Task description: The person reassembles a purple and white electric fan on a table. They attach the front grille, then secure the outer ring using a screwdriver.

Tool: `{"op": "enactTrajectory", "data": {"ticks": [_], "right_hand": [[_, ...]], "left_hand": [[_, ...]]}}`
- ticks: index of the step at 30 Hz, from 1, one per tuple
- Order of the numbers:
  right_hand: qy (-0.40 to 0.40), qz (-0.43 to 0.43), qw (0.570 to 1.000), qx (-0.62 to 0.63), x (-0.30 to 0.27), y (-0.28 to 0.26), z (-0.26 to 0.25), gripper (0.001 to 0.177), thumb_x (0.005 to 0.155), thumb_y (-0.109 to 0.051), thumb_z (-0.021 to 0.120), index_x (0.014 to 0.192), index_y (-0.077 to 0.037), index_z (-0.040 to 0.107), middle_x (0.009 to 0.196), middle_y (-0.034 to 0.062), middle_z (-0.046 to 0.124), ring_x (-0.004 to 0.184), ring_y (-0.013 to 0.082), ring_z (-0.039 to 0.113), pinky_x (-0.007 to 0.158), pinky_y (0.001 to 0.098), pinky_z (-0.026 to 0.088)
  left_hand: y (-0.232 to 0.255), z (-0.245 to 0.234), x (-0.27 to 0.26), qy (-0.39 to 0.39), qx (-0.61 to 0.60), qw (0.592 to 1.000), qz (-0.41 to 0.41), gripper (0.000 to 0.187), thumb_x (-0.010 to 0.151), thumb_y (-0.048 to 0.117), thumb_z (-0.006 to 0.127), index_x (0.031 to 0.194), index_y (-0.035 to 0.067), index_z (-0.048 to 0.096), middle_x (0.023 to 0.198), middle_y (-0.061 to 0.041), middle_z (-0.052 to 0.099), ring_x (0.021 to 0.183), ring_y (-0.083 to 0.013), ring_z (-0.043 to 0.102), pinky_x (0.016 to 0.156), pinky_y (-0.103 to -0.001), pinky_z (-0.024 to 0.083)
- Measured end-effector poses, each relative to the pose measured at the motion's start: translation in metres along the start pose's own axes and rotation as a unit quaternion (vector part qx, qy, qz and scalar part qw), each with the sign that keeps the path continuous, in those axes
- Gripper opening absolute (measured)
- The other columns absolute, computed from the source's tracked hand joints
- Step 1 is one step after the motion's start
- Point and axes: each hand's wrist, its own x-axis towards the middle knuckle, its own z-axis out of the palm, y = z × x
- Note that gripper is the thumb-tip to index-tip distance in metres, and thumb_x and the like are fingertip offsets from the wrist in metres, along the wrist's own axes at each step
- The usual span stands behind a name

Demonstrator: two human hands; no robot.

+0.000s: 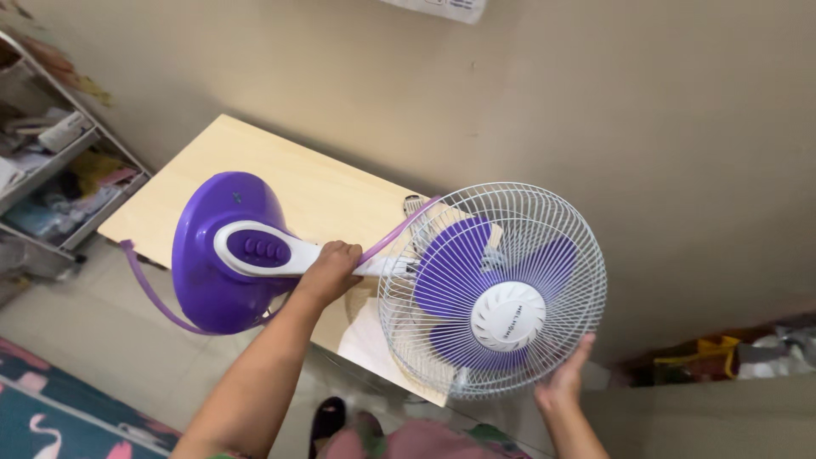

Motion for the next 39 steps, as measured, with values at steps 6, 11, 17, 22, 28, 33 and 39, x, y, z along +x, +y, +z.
{"op": "enactTrajectory", "data": {"ticks": [6,11,17,22,28,33,39], "right_hand": [[0.064,-0.027,0.997,0.034,-0.052,0.041,0.035,0.092,0.087,-0.081,0.034,0.156,-0.021,0.040,0.161,0.0051,0.044,0.146,0.0318,0.039,0.118,0.0574,0.030],[0.073,-0.089,0.990,0.079,-0.094,0.086,0.093,0.083,0.092,-0.076,0.033,0.153,-0.019,0.042,0.157,0.0052,0.048,0.141,0.0307,0.046,0.115,0.0512,0.036],[0.137,-0.070,0.976,0.152,-0.126,0.135,0.157,0.079,0.096,-0.072,0.033,0.151,-0.017,0.046,0.152,0.0072,0.054,0.134,0.0305,0.052,0.110,0.0499,0.042],[0.224,-0.114,0.955,0.158,-0.142,0.167,0.173,0.078,0.098,-0.068,0.043,0.149,-0.008,0.047,0.146,0.0080,0.059,0.125,0.0293,0.060,0.103,0.0481,0.048],[0.266,-0.161,0.944,0.107,-0.156,0.177,0.175,0.081,0.101,-0.067,0.040,0.151,-0.005,0.047,0.145,0.0138,0.060,0.126,0.0305,0.062,0.105,0.0461,0.049],[0.218,-0.105,0.969,0.058,-0.183,0.152,0.178,0.084,0.095,-0.072,0.017,0.160,-0.019,0.028,0.157,0.0137,0.043,0.138,0.0330,0.047,0.110,0.0510,0.041],[0.211,-0.166,0.962,0.044,-0.192,0.121,0.163,0.086,0.097,-0.072,0.017,0.159,-0.015,0.031,0.159,0.0137,0.043,0.142,0.0327,0.046,0.116,0.0492,0.039]], "left_hand": [[-0.046,-0.042,0.024,-0.031,-0.032,0.998,0.047,0.038,0.069,0.014,0.087,0.095,0.006,0.059,0.096,-0.017,0.067,0.104,-0.0395,0.059,0.091,-0.047,0.048],[-0.105,-0.069,0.044,-0.044,-0.051,0.992,0.102,0.038,0.068,0.011,0.086,0.096,0.005,0.060,0.097,-0.018,0.067,0.106,-0.0401,0.058,0.090,-0.047,0.048],[-0.168,-0.079,0.068,-0.067,-0.048,0.986,0.145,0.037,0.066,0.011,0.085,0.093,0.005,0.061,0.093,-0.016,0.068,0.103,-0.0384,0.060,0.090,-0.047,0.049],[-0.193,-0.086,0.078,-0.066,-0.073,0.980,0.172,0.034,0.066,0.011,0.085,0.090,0.005,0.061,0.091,-0.017,0.068,0.100,-0.0398,0.061,0.086,-0.048,0.049],[-0.194,-0.095,0.057,-0.064,-0.106,0.977,0.172,0.031,0.072,0.014,0.084,0.091,0.006,0.061,0.091,-0.016,0.068,0.101,-0.0378,0.062,0.088,-0.046,0.050],[-0.182,-0.103,0.054,-0.074,-0.127,0.973,0.176,0.036,0.072,0.016,0.084,0.097,0.006,0.060,0.099,-0.017,0.067,0.108,-0.0388,0.059,0.089,-0.046,0.049],[-0.147,-0.097,0.071,-0.048,-0.157,0.967,0.196,0.037,0.071,0.016,0.086,0.095,0.005,0.060,0.102,-0.018,0.066,0.109,-0.0403,0.057,0.090,-0.047,0.048]]}}
